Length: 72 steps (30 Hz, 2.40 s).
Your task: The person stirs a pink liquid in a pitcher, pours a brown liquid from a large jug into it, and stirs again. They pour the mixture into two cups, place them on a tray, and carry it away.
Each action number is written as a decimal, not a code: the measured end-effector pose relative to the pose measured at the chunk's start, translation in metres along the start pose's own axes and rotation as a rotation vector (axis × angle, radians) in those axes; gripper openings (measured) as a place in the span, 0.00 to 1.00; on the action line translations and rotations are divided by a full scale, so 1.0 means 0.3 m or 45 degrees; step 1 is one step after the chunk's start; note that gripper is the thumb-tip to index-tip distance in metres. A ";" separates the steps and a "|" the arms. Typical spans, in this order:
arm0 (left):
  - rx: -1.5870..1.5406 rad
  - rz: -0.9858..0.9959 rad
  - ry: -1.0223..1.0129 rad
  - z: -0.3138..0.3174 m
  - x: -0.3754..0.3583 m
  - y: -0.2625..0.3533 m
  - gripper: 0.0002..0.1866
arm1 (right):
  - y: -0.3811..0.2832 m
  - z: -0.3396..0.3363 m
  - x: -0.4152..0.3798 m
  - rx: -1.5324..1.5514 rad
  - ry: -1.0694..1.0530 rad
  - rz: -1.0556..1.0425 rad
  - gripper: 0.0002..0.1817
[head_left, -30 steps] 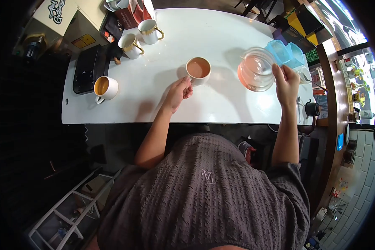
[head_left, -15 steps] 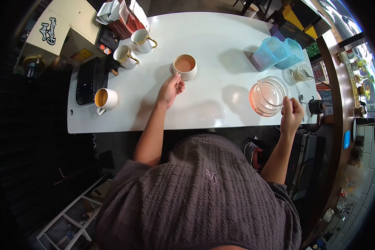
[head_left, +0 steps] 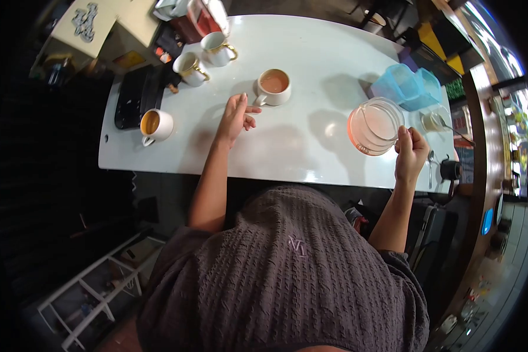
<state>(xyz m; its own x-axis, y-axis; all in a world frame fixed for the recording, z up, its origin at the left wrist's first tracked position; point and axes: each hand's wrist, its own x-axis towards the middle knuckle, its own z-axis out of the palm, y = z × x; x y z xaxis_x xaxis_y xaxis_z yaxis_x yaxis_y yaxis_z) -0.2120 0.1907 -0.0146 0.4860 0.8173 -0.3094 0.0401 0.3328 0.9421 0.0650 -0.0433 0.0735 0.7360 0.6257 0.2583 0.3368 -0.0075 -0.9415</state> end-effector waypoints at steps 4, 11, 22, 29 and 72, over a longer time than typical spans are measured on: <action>0.210 0.301 0.324 -0.230 -0.066 -0.020 0.18 | -0.007 0.111 0.048 0.124 -0.145 -0.002 0.21; 0.451 0.261 1.356 -0.580 -0.237 -0.007 0.31 | -0.083 0.350 0.076 0.224 -0.409 -0.057 0.20; 0.135 0.018 0.985 -0.678 -0.215 -0.013 0.26 | -0.154 0.507 0.070 0.182 -0.555 -0.108 0.23; -0.008 0.040 0.767 -0.673 -0.238 -0.042 0.23 | -0.179 0.506 0.082 0.109 -0.546 -0.117 0.24; -0.071 0.185 -0.125 -0.006 -0.292 0.132 0.16 | -0.584 0.531 0.242 -0.957 -0.967 -1.081 0.24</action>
<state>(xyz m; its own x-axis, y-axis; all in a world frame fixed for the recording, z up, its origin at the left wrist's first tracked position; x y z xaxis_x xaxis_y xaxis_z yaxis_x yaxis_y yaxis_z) -0.2546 0.1332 0.0495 0.5660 0.8099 -0.1543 -0.0838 0.2427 0.9665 -0.0341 0.1277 0.2227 -0.2748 0.9192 0.2821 0.9344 0.3245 -0.1471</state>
